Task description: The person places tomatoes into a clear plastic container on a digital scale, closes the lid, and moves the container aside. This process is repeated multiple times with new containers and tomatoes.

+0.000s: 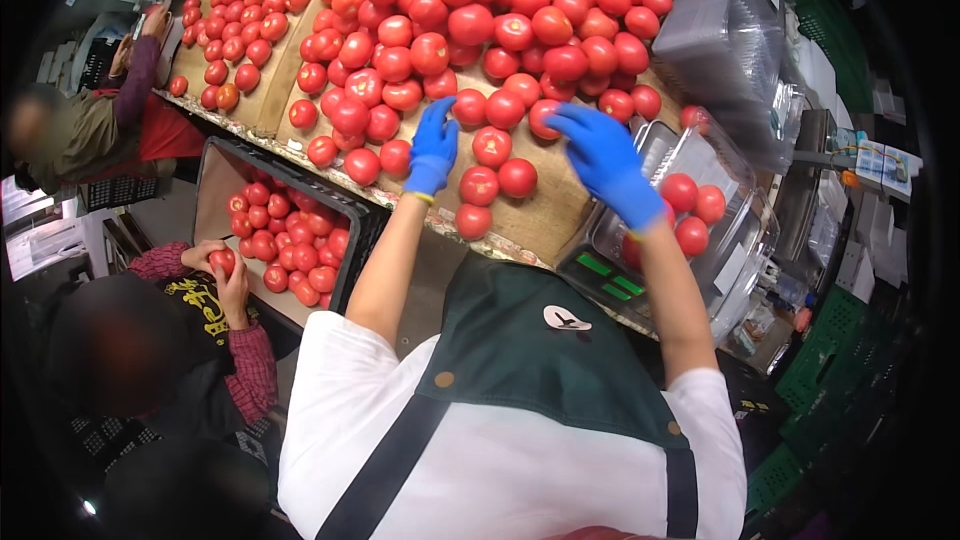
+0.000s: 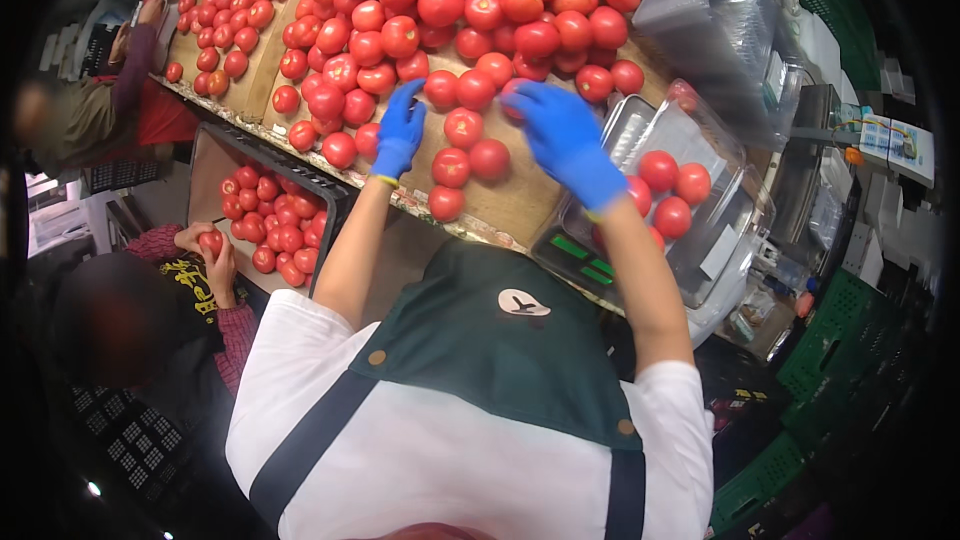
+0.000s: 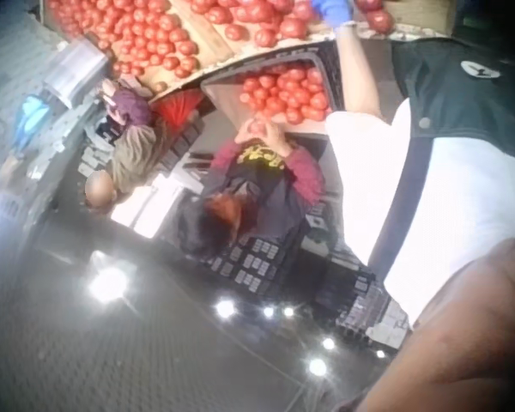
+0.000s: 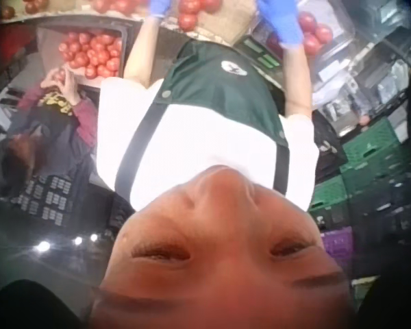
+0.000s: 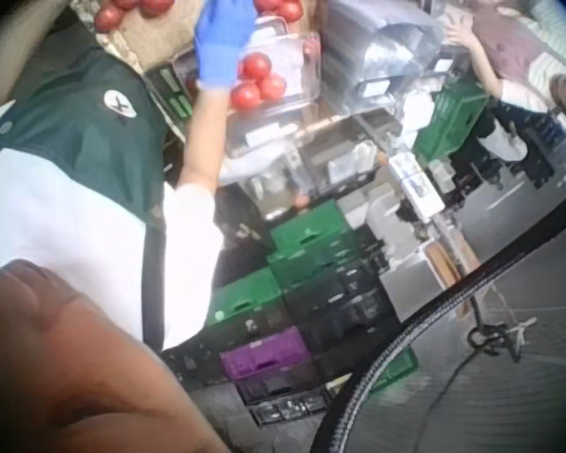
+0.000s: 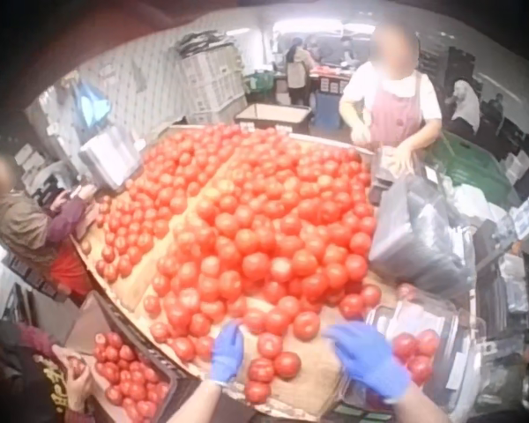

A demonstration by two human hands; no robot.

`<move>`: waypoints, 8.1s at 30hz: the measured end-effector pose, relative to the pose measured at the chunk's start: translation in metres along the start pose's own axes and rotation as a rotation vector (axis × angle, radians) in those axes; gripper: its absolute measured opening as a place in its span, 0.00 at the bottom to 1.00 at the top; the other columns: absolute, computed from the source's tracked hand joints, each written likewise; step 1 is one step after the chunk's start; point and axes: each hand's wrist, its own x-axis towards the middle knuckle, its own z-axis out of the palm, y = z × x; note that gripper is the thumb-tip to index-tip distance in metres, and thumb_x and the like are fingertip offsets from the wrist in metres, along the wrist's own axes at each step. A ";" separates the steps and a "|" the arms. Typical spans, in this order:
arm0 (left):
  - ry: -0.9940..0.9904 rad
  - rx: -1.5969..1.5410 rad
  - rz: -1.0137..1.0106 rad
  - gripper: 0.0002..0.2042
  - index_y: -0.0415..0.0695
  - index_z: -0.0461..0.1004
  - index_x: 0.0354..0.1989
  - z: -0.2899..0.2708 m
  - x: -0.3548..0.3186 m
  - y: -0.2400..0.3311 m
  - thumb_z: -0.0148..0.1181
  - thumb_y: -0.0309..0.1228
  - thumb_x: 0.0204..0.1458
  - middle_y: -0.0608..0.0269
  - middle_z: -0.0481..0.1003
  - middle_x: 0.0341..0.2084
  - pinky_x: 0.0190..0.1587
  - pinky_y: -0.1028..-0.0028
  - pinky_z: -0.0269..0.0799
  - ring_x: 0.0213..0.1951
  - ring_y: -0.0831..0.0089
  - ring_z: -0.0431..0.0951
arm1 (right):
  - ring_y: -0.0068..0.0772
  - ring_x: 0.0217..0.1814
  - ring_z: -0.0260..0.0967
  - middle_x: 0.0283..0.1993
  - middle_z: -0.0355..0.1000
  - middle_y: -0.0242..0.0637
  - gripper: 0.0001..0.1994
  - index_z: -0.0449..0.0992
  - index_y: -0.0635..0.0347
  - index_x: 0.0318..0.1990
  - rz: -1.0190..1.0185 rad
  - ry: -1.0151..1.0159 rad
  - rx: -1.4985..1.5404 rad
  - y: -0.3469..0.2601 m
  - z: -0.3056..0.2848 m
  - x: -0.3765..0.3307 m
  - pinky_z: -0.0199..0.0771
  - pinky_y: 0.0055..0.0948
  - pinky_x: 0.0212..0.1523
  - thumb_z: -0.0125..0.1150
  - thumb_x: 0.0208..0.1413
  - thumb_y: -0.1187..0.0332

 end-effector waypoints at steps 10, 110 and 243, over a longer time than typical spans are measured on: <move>-0.478 0.427 -0.102 0.32 0.49 0.64 0.53 0.016 0.046 0.007 0.64 0.47 0.38 0.50 0.64 0.46 0.41 0.55 0.71 0.40 0.47 0.73 | 0.41 0.42 0.65 0.46 0.65 0.40 0.16 0.71 0.43 0.48 0.289 -0.397 -0.542 0.026 0.130 0.036 0.68 0.36 0.36 0.53 0.49 0.63; -1.128 -0.805 -0.527 0.09 0.38 0.67 0.36 0.091 -0.039 0.202 0.46 0.32 0.61 0.54 0.74 0.26 0.22 0.76 0.67 0.22 0.70 0.74 | 0.25 0.27 0.70 0.30 0.72 0.35 0.15 0.69 0.56 0.44 1.371 0.948 1.098 -0.015 -0.033 -0.362 0.70 0.21 0.25 0.51 0.60 0.55; -0.692 -0.033 0.141 0.20 0.46 0.65 0.54 -0.025 -0.123 0.103 0.56 0.33 0.52 0.51 0.65 0.52 0.52 0.65 0.67 0.51 0.54 0.69 | 0.58 0.56 0.56 0.57 0.58 0.49 0.22 0.65 0.50 0.52 0.830 -0.204 -0.206 -0.009 0.139 -0.089 0.65 0.46 0.52 0.58 0.46 0.64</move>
